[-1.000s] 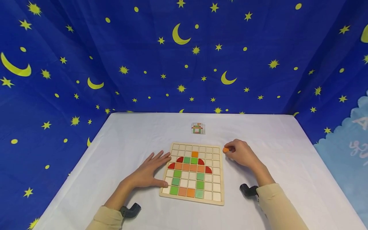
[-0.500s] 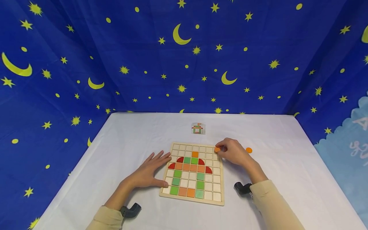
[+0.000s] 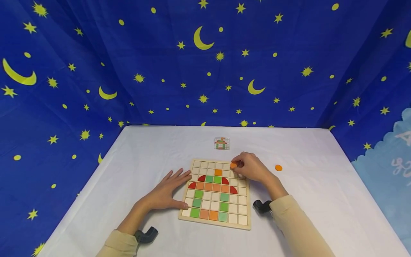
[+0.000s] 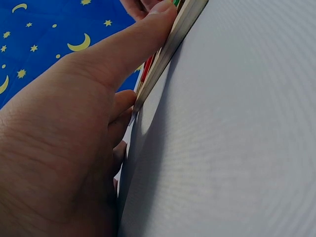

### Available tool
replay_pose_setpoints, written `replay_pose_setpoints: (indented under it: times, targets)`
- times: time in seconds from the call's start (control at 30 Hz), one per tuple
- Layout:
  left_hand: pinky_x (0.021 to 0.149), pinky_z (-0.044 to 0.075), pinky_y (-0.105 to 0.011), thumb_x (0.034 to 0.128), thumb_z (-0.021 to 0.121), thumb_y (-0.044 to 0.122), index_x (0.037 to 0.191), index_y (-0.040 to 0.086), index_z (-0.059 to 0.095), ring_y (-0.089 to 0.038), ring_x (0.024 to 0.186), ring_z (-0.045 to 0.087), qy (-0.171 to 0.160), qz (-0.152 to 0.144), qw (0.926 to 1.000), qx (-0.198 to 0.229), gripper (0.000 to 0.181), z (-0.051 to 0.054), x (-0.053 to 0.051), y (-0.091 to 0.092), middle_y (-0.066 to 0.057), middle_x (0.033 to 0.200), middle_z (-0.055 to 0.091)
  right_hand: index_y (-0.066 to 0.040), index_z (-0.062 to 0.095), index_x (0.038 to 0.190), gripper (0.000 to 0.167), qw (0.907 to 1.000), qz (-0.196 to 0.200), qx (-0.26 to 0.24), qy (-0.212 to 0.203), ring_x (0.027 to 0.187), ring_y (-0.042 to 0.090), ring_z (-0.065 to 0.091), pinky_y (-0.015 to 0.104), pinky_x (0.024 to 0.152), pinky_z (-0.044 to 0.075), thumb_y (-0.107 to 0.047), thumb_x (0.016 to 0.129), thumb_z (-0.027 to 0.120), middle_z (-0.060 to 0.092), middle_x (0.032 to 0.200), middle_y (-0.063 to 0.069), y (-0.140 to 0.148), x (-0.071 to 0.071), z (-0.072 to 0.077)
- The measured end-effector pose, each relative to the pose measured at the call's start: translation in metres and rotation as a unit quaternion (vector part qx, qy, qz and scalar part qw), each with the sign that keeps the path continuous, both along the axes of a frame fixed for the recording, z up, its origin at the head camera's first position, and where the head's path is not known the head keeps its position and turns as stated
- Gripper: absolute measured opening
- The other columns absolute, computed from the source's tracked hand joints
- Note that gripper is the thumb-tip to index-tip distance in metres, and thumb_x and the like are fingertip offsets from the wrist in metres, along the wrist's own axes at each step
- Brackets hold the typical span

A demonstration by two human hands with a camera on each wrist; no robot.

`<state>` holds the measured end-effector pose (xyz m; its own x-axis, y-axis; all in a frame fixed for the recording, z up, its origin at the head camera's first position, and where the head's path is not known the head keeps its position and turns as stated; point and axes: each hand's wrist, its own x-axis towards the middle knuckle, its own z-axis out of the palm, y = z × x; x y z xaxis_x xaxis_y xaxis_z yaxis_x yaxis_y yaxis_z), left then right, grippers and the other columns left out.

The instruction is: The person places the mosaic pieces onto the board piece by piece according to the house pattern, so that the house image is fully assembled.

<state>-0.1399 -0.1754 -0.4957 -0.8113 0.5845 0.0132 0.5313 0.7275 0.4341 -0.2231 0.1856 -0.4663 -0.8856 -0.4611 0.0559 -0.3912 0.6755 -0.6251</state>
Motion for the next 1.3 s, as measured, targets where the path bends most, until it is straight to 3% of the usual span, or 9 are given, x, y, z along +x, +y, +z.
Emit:
replay_pose_setpoints:
  times: [0.57, 1.0, 1.3]
  targets:
    - [0.116, -0.001, -0.044, 0.0689, 0.063, 0.078, 0.153, 0.022, 0.029, -0.018, 0.145, 0.005, 0.001, 0.0, 1.0, -0.003, 0.106, 0.001, 0.0, 0.001, 0.01, 0.158, 0.017, -0.007, 0.072, 0.108, 0.027, 0.9988, 0.048, -0.007, -0.002, 0.075, 0.013, 0.054, 0.03, 0.064, 0.048, -0.012, 0.082, 0.073, 0.061, 0.091, -0.002, -0.027, -0.014, -0.001]
    - [0.116, -0.001, -0.044, 0.0683, 0.063, 0.078, 0.153, 0.023, 0.029, -0.016, 0.145, 0.005, 0.003, 0.001, 1.0, -0.003, 0.106, -0.001, 0.0, 0.0, 0.011, 0.158, 0.017, -0.009, 0.073, 0.106, 0.024, 0.9977, 0.064, 0.02, 0.011, 0.076, 0.012, 0.054, 0.03, 0.066, 0.048, -0.013, 0.083, 0.072, 0.062, 0.089, -0.003, -0.041, -0.017, -0.003]
    - [0.116, -0.001, -0.044, 0.0681, 0.062, 0.079, 0.153, 0.023, 0.029, -0.016, 0.145, 0.004, 0.0, 0.004, 1.0, -0.007, 0.107, 0.0, 0.0, 0.001, 0.012, 0.158, 0.017, -0.01, 0.073, 0.108, 0.024, 0.998, 0.063, 0.009, -0.006, 0.077, 0.011, 0.056, 0.029, 0.068, 0.051, -0.013, 0.085, 0.071, 0.063, 0.091, -0.005, -0.045, -0.016, -0.004]
